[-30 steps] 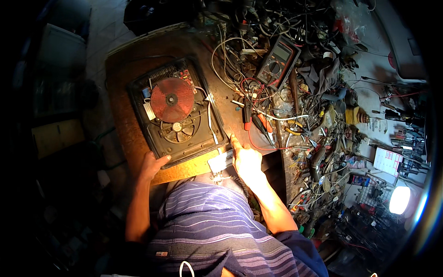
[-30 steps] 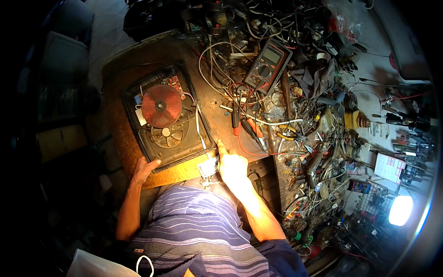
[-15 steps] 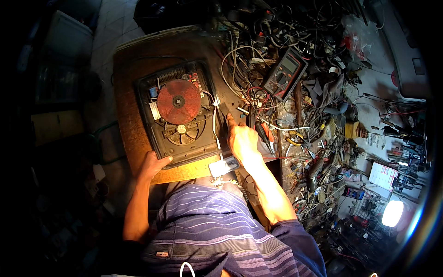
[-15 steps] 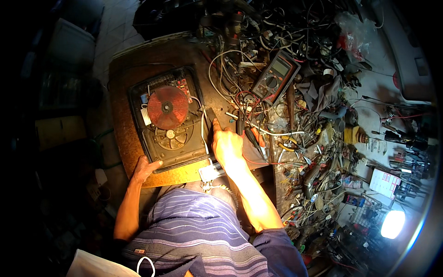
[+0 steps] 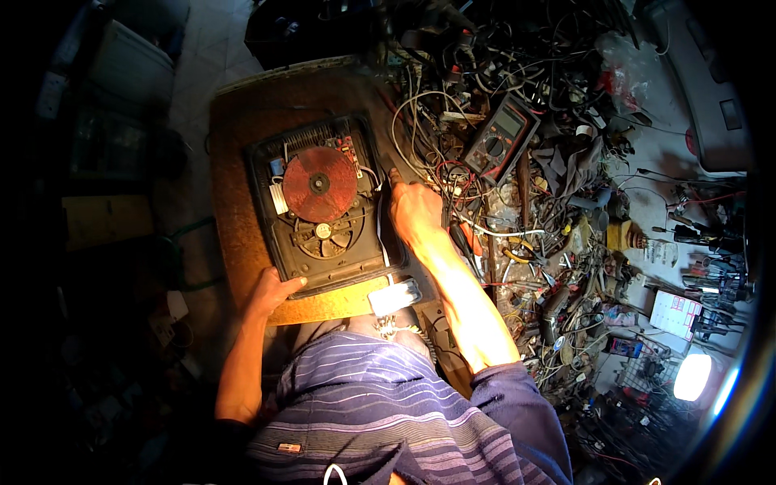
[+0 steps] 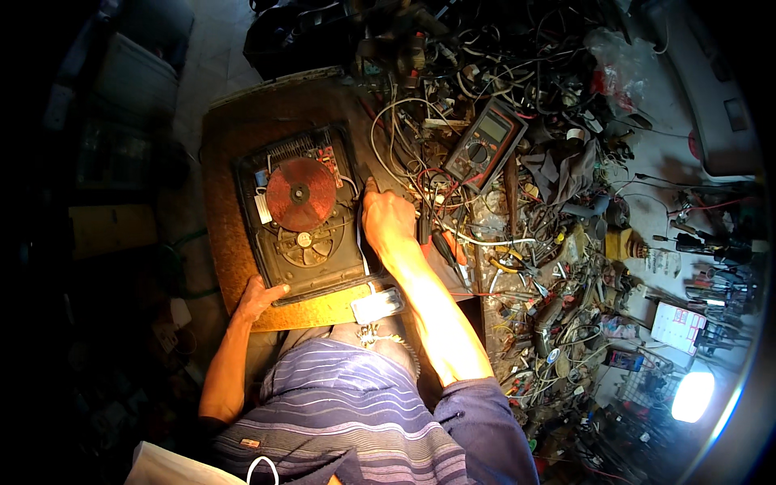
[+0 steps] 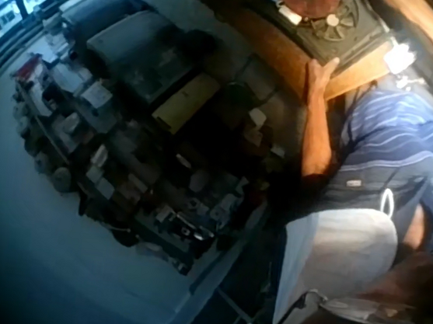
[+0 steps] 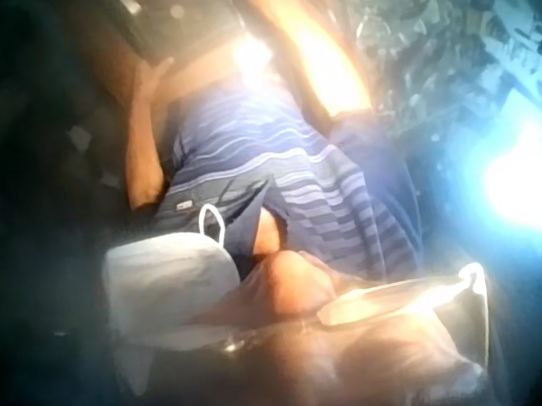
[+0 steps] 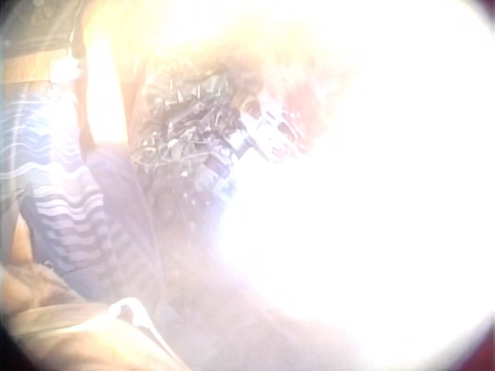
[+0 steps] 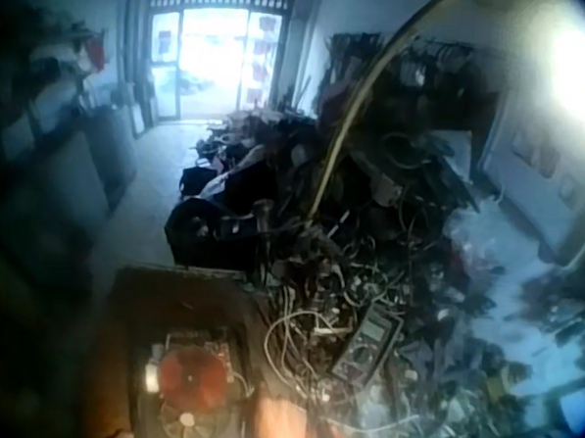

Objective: The person uses a screwdriver to remove screws from a disassembled electronic device, likely a fan motor housing, on a cluttered workbench. They manipulate the internal components and wires, then wipe the device with a cloth.

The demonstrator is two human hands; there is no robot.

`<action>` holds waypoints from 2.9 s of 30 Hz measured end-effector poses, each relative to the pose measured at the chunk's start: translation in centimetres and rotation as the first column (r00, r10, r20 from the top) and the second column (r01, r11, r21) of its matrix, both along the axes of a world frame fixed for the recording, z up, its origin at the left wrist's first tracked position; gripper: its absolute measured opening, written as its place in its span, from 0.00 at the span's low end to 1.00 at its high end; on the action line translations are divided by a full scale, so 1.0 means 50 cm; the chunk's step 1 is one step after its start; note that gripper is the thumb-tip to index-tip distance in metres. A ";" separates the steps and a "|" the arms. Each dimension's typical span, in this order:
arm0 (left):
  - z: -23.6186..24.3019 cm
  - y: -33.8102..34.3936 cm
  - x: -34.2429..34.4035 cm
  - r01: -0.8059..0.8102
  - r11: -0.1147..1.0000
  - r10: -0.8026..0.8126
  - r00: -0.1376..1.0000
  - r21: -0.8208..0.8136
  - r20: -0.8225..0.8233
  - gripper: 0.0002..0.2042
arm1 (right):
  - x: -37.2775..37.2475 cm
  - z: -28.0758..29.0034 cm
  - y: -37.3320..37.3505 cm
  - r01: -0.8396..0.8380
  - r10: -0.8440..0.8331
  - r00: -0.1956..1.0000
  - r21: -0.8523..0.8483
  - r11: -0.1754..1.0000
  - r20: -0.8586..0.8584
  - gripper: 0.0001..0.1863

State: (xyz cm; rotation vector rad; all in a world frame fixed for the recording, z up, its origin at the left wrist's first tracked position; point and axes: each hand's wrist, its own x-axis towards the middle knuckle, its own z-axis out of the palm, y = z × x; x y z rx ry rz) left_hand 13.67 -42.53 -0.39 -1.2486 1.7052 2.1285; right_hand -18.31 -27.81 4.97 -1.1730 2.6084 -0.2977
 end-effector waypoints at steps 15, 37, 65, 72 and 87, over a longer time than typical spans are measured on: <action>-0.014 0.004 0.005 -0.018 1.000 0.018 1.000 0.002 -0.011 0.13 | 0.111 0.036 0.162 0.279 -0.219 0.908 -0.123 0.953 0.358 0.21; -0.027 0.001 0.011 -0.022 0.999 0.023 0.999 0.024 -0.026 0.13 | 0.284 0.000 0.350 0.434 -0.231 0.768 -0.221 0.874 0.597 0.23; -0.015 0.000 0.004 0.004 1.000 -0.003 0.999 0.029 -0.033 0.13 | 0.201 0.030 0.295 0.469 -0.283 0.598 -0.041 0.882 0.750 0.24; -0.014 -0.002 0.004 0.012 1.000 -0.012 0.999 -0.001 -0.030 0.14 | 0.164 0.002 0.272 0.415 -0.196 0.649 -0.126 0.901 0.735 0.24; -0.001 -0.004 -0.004 0.001 1.000 -0.001 1.000 0.013 -0.011 0.13 | 0.076 -0.009 0.150 0.343 -0.024 0.740 -0.346 0.874 0.672 0.22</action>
